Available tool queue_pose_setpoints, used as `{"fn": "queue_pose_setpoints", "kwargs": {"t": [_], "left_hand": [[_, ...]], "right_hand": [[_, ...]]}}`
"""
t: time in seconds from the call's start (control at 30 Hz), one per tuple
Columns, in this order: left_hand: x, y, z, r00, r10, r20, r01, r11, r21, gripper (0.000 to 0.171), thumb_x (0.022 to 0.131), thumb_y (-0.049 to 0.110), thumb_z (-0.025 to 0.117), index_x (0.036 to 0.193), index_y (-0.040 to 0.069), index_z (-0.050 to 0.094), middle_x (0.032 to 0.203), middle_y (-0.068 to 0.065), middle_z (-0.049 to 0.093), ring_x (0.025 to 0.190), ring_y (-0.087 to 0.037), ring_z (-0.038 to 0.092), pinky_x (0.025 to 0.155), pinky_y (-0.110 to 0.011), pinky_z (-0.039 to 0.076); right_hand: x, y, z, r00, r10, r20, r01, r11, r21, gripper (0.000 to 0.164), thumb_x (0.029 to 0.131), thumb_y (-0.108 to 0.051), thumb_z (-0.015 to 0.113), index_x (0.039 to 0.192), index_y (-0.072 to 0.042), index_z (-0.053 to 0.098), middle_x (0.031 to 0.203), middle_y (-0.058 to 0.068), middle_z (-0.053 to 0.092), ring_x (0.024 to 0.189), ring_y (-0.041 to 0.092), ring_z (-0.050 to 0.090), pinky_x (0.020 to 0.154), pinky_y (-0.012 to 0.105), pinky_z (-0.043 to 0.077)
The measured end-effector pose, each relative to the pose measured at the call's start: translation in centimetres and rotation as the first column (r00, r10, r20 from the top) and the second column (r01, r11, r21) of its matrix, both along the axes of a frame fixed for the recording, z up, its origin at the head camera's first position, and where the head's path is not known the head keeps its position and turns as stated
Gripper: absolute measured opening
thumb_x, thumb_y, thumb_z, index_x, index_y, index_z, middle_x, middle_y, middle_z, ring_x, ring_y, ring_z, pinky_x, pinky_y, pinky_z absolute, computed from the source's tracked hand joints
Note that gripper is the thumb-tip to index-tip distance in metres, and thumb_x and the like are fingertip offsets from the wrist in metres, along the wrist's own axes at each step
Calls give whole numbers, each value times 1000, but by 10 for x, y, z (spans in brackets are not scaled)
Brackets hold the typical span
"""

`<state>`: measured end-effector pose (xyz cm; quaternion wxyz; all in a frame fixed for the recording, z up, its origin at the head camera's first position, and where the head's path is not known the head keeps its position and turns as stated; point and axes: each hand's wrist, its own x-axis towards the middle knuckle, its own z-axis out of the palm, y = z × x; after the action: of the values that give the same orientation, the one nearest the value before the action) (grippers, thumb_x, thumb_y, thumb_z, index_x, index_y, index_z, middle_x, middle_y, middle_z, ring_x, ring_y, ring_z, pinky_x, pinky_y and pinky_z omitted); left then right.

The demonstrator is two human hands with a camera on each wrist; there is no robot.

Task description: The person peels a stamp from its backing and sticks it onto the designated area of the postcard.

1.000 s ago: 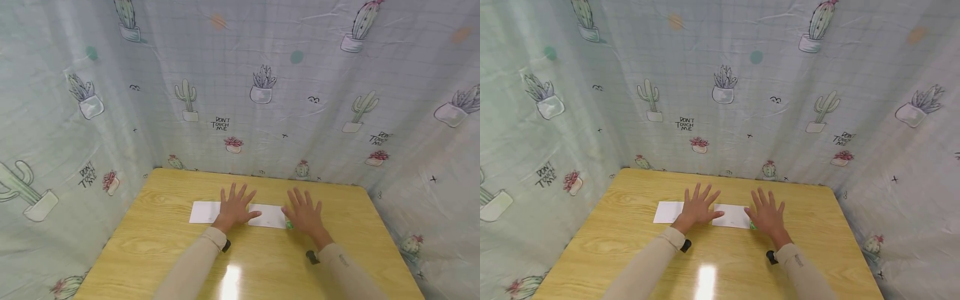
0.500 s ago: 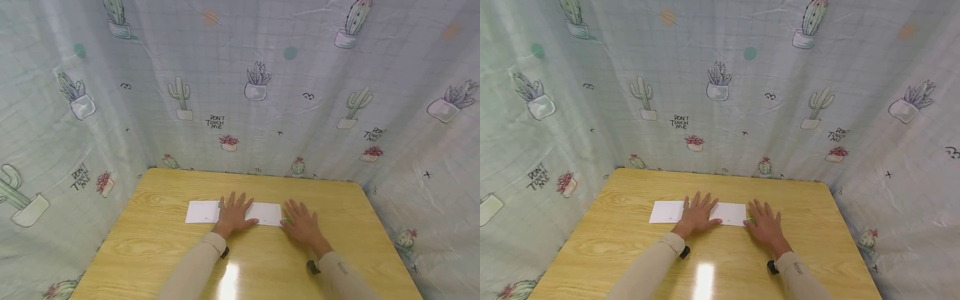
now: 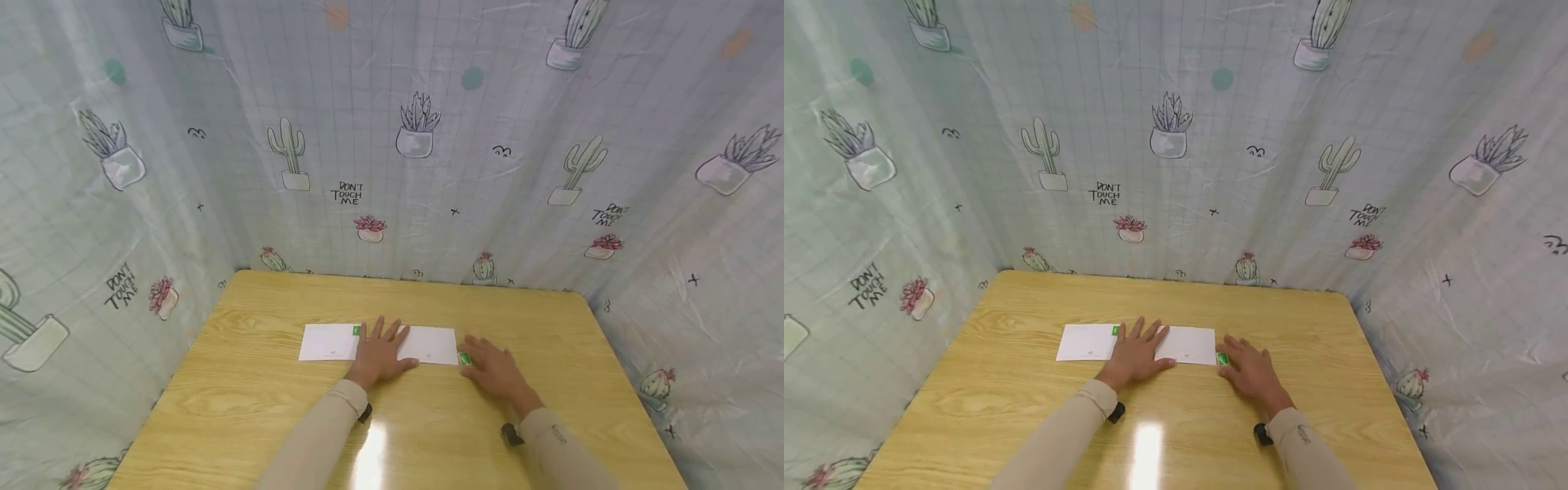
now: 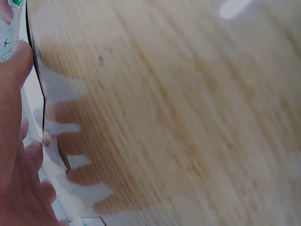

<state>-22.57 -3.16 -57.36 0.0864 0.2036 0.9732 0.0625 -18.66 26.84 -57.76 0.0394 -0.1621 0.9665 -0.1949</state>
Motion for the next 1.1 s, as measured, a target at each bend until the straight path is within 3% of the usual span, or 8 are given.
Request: {"fn": "queue_pose_setpoints", "kwargs": {"t": [0.43, 0.53, 0.73, 0.87, 1.0, 1.1], "left_hand": [[-3, 1, -2, 999, 8, 34, -8, 1000, -7, 87, 98, 77, 42, 167, 27, 26, 177, 4, 17, 165, -34, 14, 129, -69, 5], [-1, 1, 1, 1000, 10, 29, -10, 1000, 6, 86, 98, 76, 45, 166, 25, 30, 176, 3, 21, 164, -35, 17, 129, -69, 8], [1, 2, 3, 999, 13, 32, -14, 1000, 13, 85, 98, 74, 47, 166, 24, 32, 176, 2, 23, 164, -36, 17, 128, -71, 8], [2, 2, 5, 999, 12, 32, -12, 1000, 8, 85, 98, 74, 47, 165, 23, 32, 176, 2, 23, 164, -36, 16, 128, -71, 9], [4, 2, 8, 1000, 13, 27, -13, 1000, 4, 85, 98, 74, 47, 165, 24, 33, 175, 1, 24, 164, -36, 17, 128, -71, 10], [5, 3, 8, 1000, 13, 27, -13, 1000, 2, 86, 98, 74, 48, 165, 24, 33, 175, 1, 24, 164, -36, 16, 128, -71, 10]], "right_hand": [[-2, -12, 7, 999, -50, -14, 52, 992, 117, 42, 102, -37, 66, 139, -18, 69, 156, 11, 56, 148, 47, 45, 109, 86, 30], [-1, -14, 7, 998, -32, -47, 38, 990, 139, 40, 102, -36, 65, 136, -16, 71, 153, 12, 60, 144, 49, 49, 106, 85, 35], [0, -18, 6, 980, 52, -191, -19, 985, 170, 29, 101, -25, 68, 122, -7, 77, 136, 15, 71, 128, 47, 64, 103, 69, 51], [-2, -17, 3, 968, 80, -239, -43, 987, 155, 21, 100, -19, 70, 110, -3, 80, 126, 14, 76, 121, 39, 70, 106, 62, 52], [-5, -12, 0, 973, 46, -228, -25, 995, 93, 20, 100, -17, 69, 110, -2, 79, 123, 13, 77, 119, 35, 73, 109, 54, 53], [-6, -6, -1, 976, 16, -216, -5, 999, 52, 18, 100, -16, 67, 107, -5, 80, 119, 11, 79, 114, 33, 75, 103, 50, 57]]}}
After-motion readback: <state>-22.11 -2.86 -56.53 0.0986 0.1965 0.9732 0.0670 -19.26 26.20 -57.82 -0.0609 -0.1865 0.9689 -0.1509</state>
